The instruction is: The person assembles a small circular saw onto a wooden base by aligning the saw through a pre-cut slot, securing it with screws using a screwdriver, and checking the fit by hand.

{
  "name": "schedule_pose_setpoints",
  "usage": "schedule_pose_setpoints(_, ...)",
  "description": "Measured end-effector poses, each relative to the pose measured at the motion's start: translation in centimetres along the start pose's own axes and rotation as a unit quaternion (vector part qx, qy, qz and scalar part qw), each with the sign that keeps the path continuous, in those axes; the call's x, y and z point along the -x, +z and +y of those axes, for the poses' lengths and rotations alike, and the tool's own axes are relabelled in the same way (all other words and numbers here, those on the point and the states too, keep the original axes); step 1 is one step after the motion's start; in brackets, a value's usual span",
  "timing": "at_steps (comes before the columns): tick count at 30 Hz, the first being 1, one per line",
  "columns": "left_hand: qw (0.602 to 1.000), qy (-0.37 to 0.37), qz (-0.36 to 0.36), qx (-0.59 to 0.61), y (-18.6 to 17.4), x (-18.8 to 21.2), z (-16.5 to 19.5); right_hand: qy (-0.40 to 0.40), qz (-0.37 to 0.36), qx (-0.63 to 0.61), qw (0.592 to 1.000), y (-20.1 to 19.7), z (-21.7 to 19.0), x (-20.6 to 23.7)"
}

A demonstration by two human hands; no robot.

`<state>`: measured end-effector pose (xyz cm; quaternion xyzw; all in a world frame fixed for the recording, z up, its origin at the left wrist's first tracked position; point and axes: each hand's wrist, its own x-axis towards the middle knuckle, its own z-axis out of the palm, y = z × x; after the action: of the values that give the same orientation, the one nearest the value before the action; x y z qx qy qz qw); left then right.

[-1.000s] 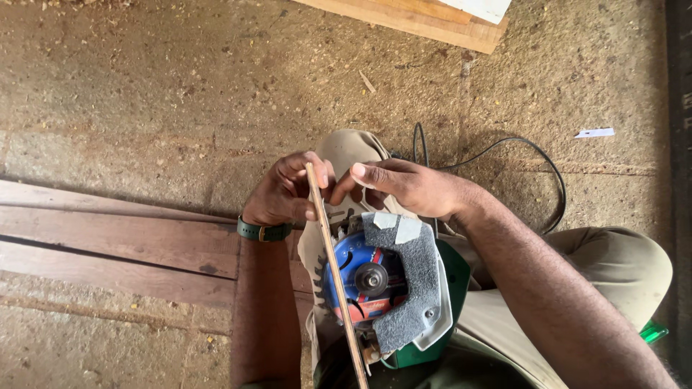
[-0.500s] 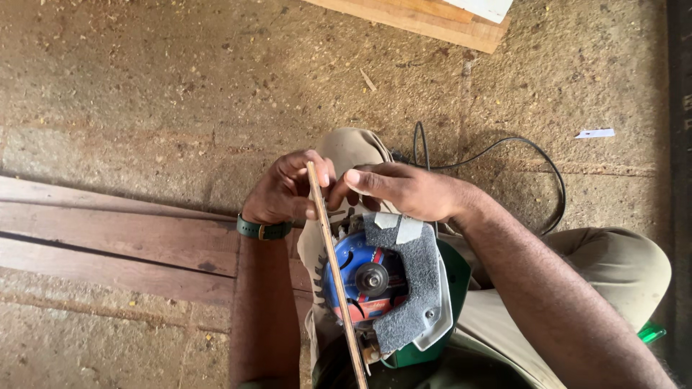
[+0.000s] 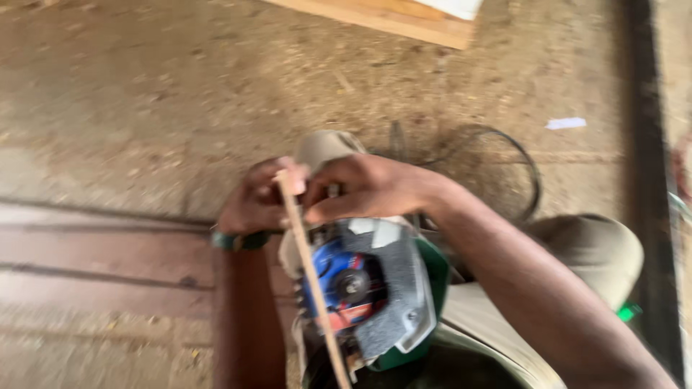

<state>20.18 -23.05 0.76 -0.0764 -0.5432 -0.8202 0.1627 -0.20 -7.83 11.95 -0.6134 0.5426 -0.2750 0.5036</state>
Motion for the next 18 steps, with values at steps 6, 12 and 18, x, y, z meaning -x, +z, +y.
schedule_pose_setpoints(6,0.998,-0.006,-0.033,0.054,-1.0,0.0,-1.2,0.024,-0.001,0.051,0.998,-0.4,-1.4,-0.3)
schedule_pose_setpoints(12,0.997,-0.01,0.03,0.074,-0.9,1.0,-1.6,0.062,0.0,0.056,0.996,0.1,-1.6,-0.6)
schedule_pose_setpoints(18,0.997,-0.026,0.008,0.071,-0.4,0.7,-1.4,0.112,-0.008,0.001,0.994,0.6,-1.3,-0.5)
